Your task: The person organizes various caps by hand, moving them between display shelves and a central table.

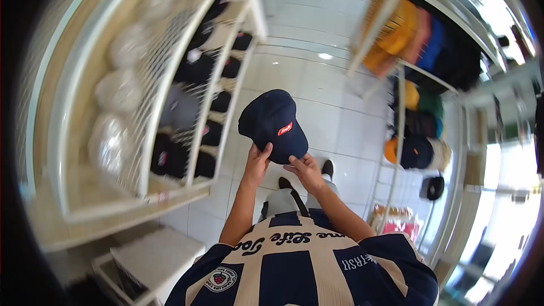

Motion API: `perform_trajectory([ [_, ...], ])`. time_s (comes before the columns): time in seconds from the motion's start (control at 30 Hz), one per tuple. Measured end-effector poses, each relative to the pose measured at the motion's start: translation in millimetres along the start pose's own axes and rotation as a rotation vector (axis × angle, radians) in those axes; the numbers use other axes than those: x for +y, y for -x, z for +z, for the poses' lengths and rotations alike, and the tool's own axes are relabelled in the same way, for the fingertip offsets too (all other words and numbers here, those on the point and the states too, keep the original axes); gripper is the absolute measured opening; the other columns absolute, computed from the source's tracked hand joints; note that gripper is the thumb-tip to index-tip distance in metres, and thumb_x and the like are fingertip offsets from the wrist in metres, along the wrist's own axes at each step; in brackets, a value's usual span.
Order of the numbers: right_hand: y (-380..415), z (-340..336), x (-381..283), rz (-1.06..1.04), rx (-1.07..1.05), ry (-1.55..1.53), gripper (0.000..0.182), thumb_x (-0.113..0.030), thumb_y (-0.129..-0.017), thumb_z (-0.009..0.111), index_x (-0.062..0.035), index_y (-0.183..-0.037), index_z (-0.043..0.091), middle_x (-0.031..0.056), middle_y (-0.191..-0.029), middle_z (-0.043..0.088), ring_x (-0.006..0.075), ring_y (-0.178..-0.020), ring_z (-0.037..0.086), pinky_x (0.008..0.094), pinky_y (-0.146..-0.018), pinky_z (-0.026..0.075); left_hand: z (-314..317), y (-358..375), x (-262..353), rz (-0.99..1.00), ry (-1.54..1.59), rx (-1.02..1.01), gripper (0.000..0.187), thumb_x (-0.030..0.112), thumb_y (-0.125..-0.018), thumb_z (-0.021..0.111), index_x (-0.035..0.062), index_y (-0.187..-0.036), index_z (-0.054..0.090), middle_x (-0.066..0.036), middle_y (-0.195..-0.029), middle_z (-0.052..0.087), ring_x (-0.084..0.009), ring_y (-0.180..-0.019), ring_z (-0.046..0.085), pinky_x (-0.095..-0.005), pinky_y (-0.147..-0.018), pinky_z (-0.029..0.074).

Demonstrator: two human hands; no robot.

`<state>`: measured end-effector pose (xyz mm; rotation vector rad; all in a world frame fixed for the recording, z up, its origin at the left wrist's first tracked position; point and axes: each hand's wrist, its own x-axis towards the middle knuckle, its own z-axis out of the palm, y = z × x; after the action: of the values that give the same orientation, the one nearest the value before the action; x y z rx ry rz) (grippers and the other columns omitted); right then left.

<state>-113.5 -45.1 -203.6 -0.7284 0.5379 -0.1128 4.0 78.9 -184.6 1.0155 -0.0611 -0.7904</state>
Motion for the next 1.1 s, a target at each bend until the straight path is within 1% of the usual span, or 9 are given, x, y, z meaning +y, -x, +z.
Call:
perform_trajectory([
  [0.07, 31, -41, -41, 0.024, 0.082, -0.297, 0.018, -0.014, -0.095, 0.056, -0.0068, -0.111, 0.054, 0.0048, -0.101, 0.064, 0.0158, -0.091, 0.065, 0.0337, -0.081, 0.053, 46, -26, -16, -0.068, -0.079, -0.177, 0.049, 0.011, -0.097, 0.052, 0.0089, -0.141, 0.032, -0.005, -0.136, 0.047, -0.0184, -0.124, 0.047, -0.036, -0.103, 0.04],
  [0.17, 72, -101, -67, -0.166, 0.215, -0.317, 0.014, -0.013, -0.095, 0.054, -0.0077, -0.108, 0.055, 0.0044, -0.1, 0.064, 0.0164, -0.091, 0.066, 0.032, -0.08, 0.054, 114, -58, -44, -0.175, -0.201, -0.435, 0.053, 0.012, -0.096, 0.054, 0.007, -0.143, 0.03, -0.006, -0.138, 0.046, -0.0187, -0.126, 0.045, -0.0353, -0.105, 0.039],
  [0.23, 100, -134, -78, -0.258, 0.281, -0.358, 0.013, -0.013, -0.096, 0.053, -0.0079, -0.108, 0.056, 0.0046, -0.099, 0.065, 0.0165, -0.092, 0.066, 0.0301, -0.081, 0.054, 162, -71, -65, -0.178, -0.374, -0.642, 0.054, 0.015, -0.095, 0.058, 0.0017, -0.14, 0.033, -0.011, -0.133, 0.05, -0.0168, -0.117, 0.05, -0.029, -0.098, 0.041],
  [0.33, 138, -186, -79, -0.471, 0.337, -0.517, 0.014, -0.013, -0.097, 0.052, -0.0077, -0.109, 0.055, 0.004, -0.103, 0.066, 0.0156, -0.092, 0.066, 0.0293, -0.083, 0.055, 234, -73, -117, -0.208, -0.562, -0.694, 0.053, 0.017, -0.094, 0.06, 0.0012, -0.138, 0.035, -0.016, -0.127, 0.052, -0.0167, -0.106, 0.055, -0.029, -0.091, 0.045],
  [0.5, 182, -291, -80, -0.758, 0.668, -0.755, 0.015, -0.012, -0.096, 0.054, -0.0081, -0.11, 0.055, 0.0034, -0.105, 0.066, 0.0167, -0.095, 0.066, 0.028, -0.079, 0.056, 313, -52, -232, -0.194, -0.755, -0.934, 0.051, 0.015, -0.092, 0.061, 0.0006, -0.135, 0.039, -0.021, -0.12, 0.056, -0.0179, -0.097, 0.059, -0.0288, -0.085, 0.048],
  [0.7, 214, -436, -82, -0.985, 1.113, -0.946, 0.021, -0.012, -0.092, 0.06, -0.0087, -0.112, 0.054, 0.0041, -0.112, 0.062, 0.0198, -0.106, 0.062, 0.0263, -0.08, 0.055, 364, -10, -328, -0.455, -1.008, -1.233, 0.053, 0.017, -0.088, 0.065, 0.002, -0.134, 0.042, -0.02, -0.116, 0.059, -0.0203, -0.092, 0.064, -0.0313, -0.083, 0.05],
  [0.73, 213, -465, -77, -0.964, 1.21, -0.982, 0.022, -0.012, -0.092, 0.061, -0.0075, -0.111, 0.052, 0.005, -0.113, 0.06, 0.0212, -0.106, 0.061, 0.0264, -0.081, 0.055, 374, -7, -335, -0.474, -1.041, -1.254, 0.054, 0.017, -0.087, 0.066, 0.0037, -0.134, 0.043, -0.021, -0.115, 0.06, -0.0221, -0.091, 0.065, -0.0322, -0.082, 0.05],
  [0.97, 199, -619, -60, -1.074, 1.247, -1.105, 0.024, -0.014, -0.092, 0.06, -0.0032, -0.111, 0.049, 0.0088, -0.111, 0.058, 0.0229, -0.103, 0.061, 0.0267, -0.083, 0.057, 398, -45, -401, -0.542, -1.28, -1.277, 0.054, 0.021, -0.087, 0.067, 0.0043, -0.133, 0.044, -0.021, -0.116, 0.06, -0.0222, -0.091, 0.065, -0.033, -0.078, 0.052],
  [1.1, 192, -681, -59, -0.883, 1.331, -1.215, 0.024, -0.009, -0.093, 0.057, -0.001, -0.114, 0.05, 0.0101, -0.11, 0.06, 0.0242, -0.096, 0.064, 0.0281, -0.078, 0.058, 404, -86, -426, -0.498, -1.307, -1.181, 0.051, 0.022, -0.089, 0.065, 0.0036, -0.132, 0.044, -0.02, -0.117, 0.06, -0.022, -0.091, 0.065, -0.0318, -0.078, 0.051],
])
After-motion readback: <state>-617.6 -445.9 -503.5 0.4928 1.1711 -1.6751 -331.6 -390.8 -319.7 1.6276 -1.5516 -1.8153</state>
